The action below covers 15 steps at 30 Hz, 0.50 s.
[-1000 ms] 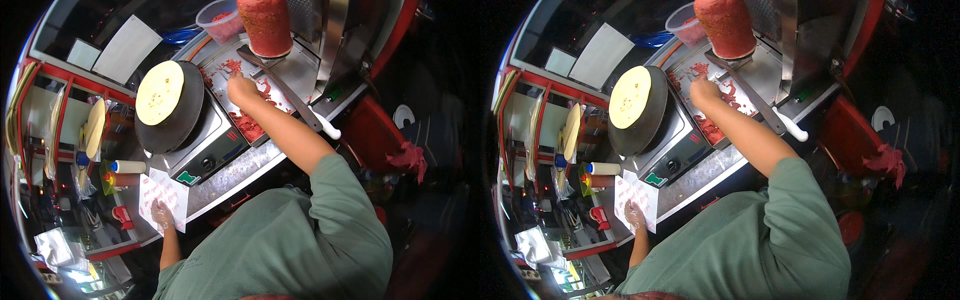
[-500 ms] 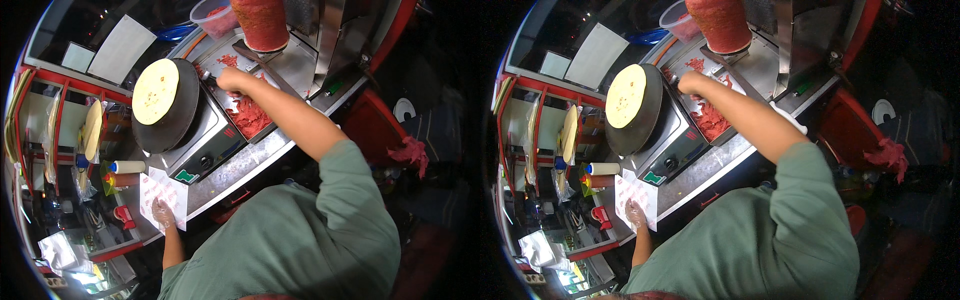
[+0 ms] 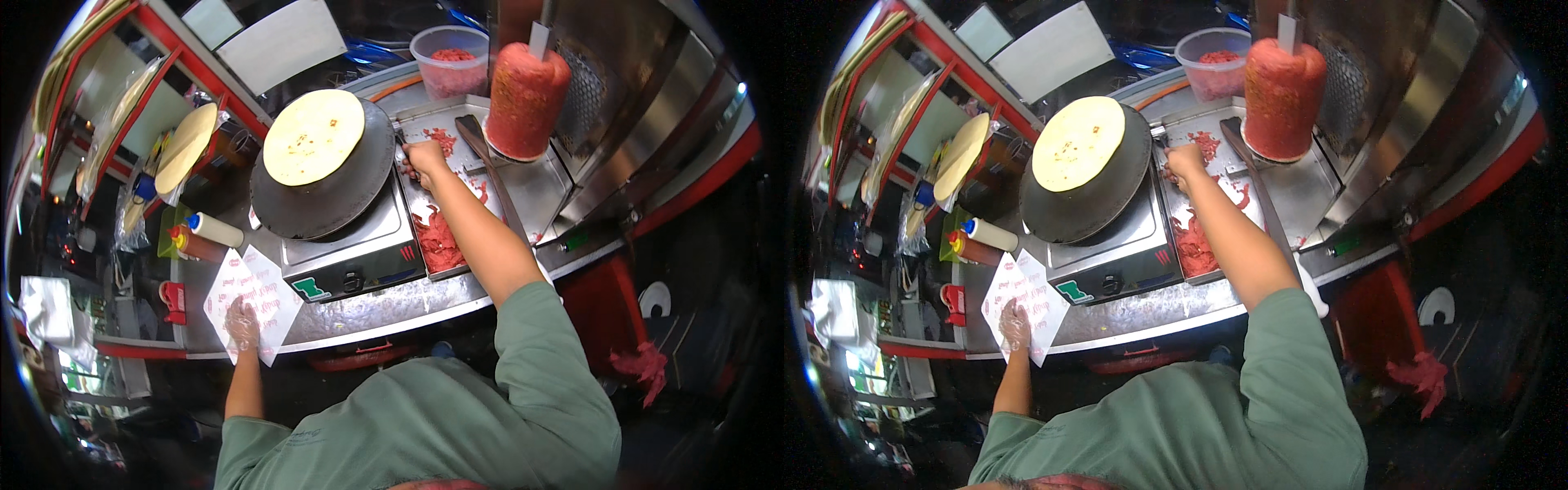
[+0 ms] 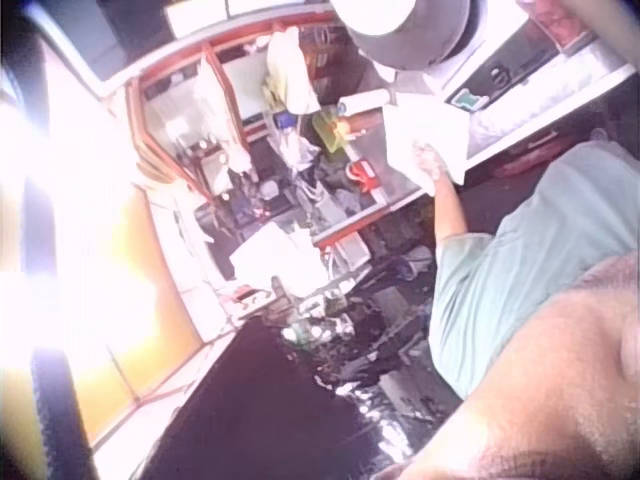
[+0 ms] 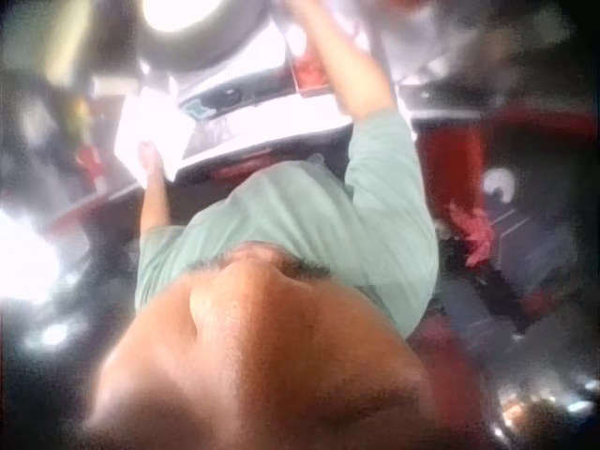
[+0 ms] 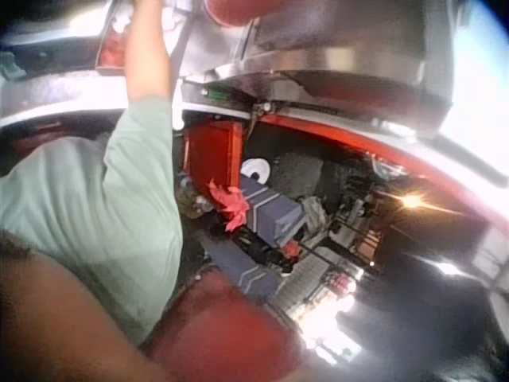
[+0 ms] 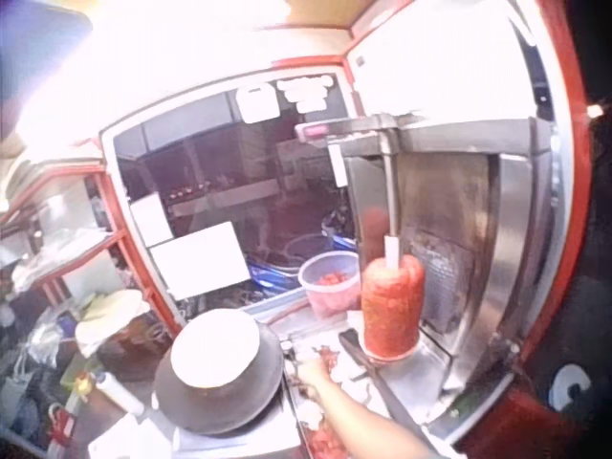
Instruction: The person assembles kebab wraps by placing flatbread on a griddle, adding sliced meat, sauces, and condiments, then folding and wrapping each unit in paper. The process is repeated multiple times with consistent handling of ingredients and packaging.
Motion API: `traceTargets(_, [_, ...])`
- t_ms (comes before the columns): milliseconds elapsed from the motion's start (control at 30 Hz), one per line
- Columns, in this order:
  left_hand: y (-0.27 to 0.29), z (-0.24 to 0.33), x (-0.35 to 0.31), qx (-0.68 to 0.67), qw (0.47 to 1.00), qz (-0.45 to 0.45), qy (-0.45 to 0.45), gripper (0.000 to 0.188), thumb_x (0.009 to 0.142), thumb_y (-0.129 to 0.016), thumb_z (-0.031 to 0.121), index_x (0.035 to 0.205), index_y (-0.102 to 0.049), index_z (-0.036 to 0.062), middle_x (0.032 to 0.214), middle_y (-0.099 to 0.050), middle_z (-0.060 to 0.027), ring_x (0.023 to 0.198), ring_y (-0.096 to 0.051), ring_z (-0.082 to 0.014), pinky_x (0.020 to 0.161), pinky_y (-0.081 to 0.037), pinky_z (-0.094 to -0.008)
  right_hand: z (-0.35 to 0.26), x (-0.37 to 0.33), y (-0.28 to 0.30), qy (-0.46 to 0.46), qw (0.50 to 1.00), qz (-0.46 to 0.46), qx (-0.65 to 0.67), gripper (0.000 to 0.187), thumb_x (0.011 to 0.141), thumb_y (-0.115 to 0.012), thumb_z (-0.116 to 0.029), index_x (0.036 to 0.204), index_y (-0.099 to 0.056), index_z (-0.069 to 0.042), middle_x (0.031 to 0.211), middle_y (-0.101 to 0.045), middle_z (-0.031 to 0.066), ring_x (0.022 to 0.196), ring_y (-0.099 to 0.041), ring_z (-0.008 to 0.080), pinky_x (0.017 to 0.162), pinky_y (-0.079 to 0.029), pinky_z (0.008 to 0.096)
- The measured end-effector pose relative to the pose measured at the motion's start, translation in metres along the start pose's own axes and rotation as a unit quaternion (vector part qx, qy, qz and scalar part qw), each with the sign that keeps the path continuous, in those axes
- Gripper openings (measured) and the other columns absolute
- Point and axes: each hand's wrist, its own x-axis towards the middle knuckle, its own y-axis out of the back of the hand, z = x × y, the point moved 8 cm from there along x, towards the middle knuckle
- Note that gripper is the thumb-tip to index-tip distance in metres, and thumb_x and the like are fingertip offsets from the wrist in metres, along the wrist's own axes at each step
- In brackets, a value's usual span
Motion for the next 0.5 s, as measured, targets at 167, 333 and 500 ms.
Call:
traceTargets(167, [0.0,-0.013,0.016,-0.138,0.987,-0.069,0.042,0.035,0.096,-0.073,0.023,0.126,-0.068,0.0068,0.108,-0.074,-0.0177,0.094,-0.07,-0.0315,0.085,-0.055,-0.0423,-0.017,-0.015,0.005,0.044,0.999,-0.032,0.006,0.015,0.103,-0.065,-0.015,0.105,-0.073,-0.003,0.075,-0.064,0.0047,0.053,-0.051,0.0109,0.045,-0.04,0.0278])
traceTargets(333, [0.004,-0.022,0.049,-0.19,0.967,-0.17,0.025,0.03,0.098,-0.073,0.027,0.122,-0.07,0.0099,0.106,-0.076,-0.0145,0.092,-0.07,-0.0226,0.084,-0.055,-0.0361,-0.074,-0.082,0.035,0.162,0.982,0.007,-0.095,0.022,0.103,-0.068,-0.025,0.107,-0.075,-0.005,0.078,-0.066,0.0015,0.058,-0.055,0.0078,0.048,-0.043,0.0255])
traceTargets(500, [-0.014,-0.08,0.003,-0.212,0.968,-0.126,-0.048,0.032,0.1,-0.066,0.024,0.129,-0.069,0.0102,0.122,-0.073,-0.0163,0.115,-0.069,-0.0334,0.1,-0.053,-0.0423,-0.07,-0.25,-0.015,0.152,0.976,-0.101,-0.119,0.028,0.104,-0.068,-0.025,0.117,-0.075,-0.002,0.082,-0.069,0.0028,0.056,-0.054,0.006,0.051,-0.043,0.0202])
